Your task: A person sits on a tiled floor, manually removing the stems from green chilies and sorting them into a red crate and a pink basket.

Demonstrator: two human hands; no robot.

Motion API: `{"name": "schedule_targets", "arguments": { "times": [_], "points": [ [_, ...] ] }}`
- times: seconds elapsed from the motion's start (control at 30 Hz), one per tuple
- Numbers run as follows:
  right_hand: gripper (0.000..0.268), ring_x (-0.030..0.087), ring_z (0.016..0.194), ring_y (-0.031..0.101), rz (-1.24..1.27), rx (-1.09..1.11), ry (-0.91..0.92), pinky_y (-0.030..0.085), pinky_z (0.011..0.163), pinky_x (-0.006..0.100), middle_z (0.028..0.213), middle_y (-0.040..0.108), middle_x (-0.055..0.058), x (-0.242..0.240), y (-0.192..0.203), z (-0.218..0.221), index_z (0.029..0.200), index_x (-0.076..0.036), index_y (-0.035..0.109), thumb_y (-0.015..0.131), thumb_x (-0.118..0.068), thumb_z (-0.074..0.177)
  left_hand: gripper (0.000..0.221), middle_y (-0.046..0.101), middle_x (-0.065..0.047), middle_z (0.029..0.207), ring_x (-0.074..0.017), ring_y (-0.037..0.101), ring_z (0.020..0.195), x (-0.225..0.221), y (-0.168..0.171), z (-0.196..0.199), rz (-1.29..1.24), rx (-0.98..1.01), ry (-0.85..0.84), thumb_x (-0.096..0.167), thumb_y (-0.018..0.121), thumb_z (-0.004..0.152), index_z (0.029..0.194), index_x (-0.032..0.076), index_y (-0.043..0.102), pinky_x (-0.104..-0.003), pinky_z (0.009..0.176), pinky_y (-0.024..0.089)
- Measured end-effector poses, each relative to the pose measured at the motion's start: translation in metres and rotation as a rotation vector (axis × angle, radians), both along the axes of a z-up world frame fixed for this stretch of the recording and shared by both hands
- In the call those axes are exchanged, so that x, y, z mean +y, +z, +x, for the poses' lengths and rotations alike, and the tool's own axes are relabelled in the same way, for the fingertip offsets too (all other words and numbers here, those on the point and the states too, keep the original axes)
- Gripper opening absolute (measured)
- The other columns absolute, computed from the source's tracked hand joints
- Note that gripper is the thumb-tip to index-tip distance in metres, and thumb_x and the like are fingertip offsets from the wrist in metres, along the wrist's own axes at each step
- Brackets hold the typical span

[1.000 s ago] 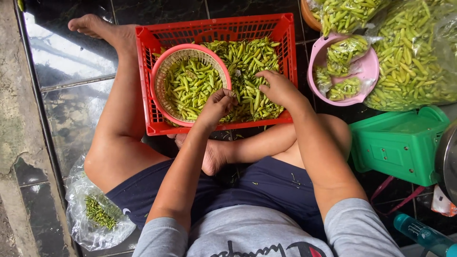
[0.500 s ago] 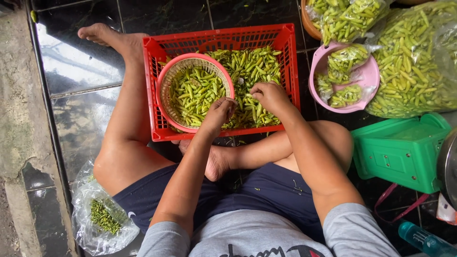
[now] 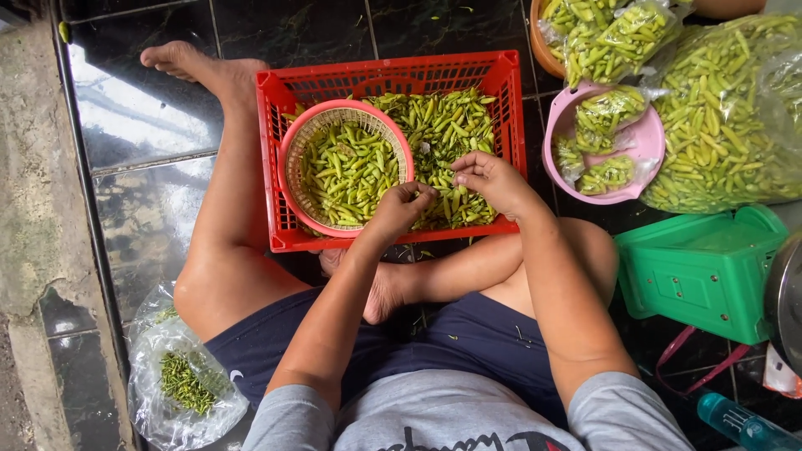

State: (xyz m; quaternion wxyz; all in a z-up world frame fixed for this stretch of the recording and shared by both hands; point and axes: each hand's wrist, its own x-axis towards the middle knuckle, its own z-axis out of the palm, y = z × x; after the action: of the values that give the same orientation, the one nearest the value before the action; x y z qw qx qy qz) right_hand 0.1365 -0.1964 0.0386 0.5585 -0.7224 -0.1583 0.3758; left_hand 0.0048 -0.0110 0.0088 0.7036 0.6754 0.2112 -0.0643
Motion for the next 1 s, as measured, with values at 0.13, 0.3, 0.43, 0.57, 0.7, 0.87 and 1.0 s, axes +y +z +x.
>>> {"name": "schedule_targets", "arguments": {
  "times": [0.13,0.3,0.43,0.57,0.7,0.87,1.0],
  "points": [
    [0.028,0.007,0.087,0.067,0.069,0.188,-0.076,0.057,0.076,0.019,0.101,0.072,0.004,-0.003,0.002,0.003,0.124,-0.01,0.063,0.067,-0.004,0.098,0.02,0.07,-0.012,0.068,-0.015,0.053,0.054,-0.008,-0.008,0.007,0.075,0.057,-0.102,0.022,0.066,0.1,0.109,0.009,0.079,-0.031,0.052,0.041],
    [0.029,0.002,0.08,0.06,0.157,0.227,-0.155,0.047,0.065,0.012,0.099,0.073,0.0,0.0,-0.008,0.007,0.122,-0.012,0.063,0.073,-0.007,0.095,0.024,0.065,-0.007,0.066,-0.0111,0.045,0.058,-0.02,0.013,0.014,-0.167,0.027,-0.126,0.023,0.066,0.101,0.111,0.004,0.078,-0.025,0.053,0.039],
    [0.028,0.002,0.079,0.058,0.184,0.233,-0.146,0.044,0.063,0.014,0.1,0.073,0.001,0.006,-0.005,0.001,0.121,-0.014,0.063,0.072,-0.007,0.096,0.016,0.054,0.004,0.06,-0.0018,0.042,0.055,-0.015,0.032,0.011,-0.303,0.011,-0.058,0.015,0.069,0.099,0.108,0.003,0.076,-0.016,0.052,0.031],
    [0.027,0.003,0.082,0.061,0.195,0.131,-0.131,0.05,0.066,0.014,0.1,0.073,0.002,0.014,0.002,-0.005,0.118,-0.01,0.066,0.077,-0.01,0.094,0.012,0.053,0.004,0.053,0.0019,0.036,0.05,-0.009,0.022,0.011,-0.256,-0.051,0.005,0.014,0.075,0.097,0.104,0.007,0.078,-0.015,0.049,0.028],
    [0.025,0.004,0.084,0.065,0.136,-0.033,-0.105,0.052,0.068,0.016,0.096,0.073,0.002,0.009,-0.024,-0.011,0.112,-0.006,0.069,0.081,-0.005,0.089,0.01,0.058,-0.001,0.054,-0.0013,0.029,0.052,-0.009,0.003,0.01,-0.162,-0.105,0.036,0.015,0.077,0.096,0.101,0.006,0.08,-0.019,0.049,0.026],
    [0.025,0.007,0.087,0.066,0.19,0.09,-0.103,0.055,0.075,0.019,0.098,0.072,0.004,0.0,0.002,-0.018,0.112,-0.005,0.068,0.076,0.002,0.089,0.009,0.054,-0.004,0.055,-0.0026,0.035,0.054,-0.011,0.025,0.007,-0.106,-0.165,0.001,0.012,0.078,0.094,0.099,0.004,0.079,-0.019,0.052,0.031],
    [0.026,0.011,0.094,0.069,0.282,0.252,-0.132,0.056,0.084,0.022,0.104,0.074,0.009,-0.006,0.017,-0.018,0.113,-0.005,0.063,0.07,0.007,0.091,0.01,0.053,-0.006,0.061,-0.0057,0.041,0.058,-0.009,0.032,0.006,-0.103,-0.219,-0.026,0.012,0.077,0.095,0.098,0.003,0.078,-0.023,0.055,0.038]
  ]
}}
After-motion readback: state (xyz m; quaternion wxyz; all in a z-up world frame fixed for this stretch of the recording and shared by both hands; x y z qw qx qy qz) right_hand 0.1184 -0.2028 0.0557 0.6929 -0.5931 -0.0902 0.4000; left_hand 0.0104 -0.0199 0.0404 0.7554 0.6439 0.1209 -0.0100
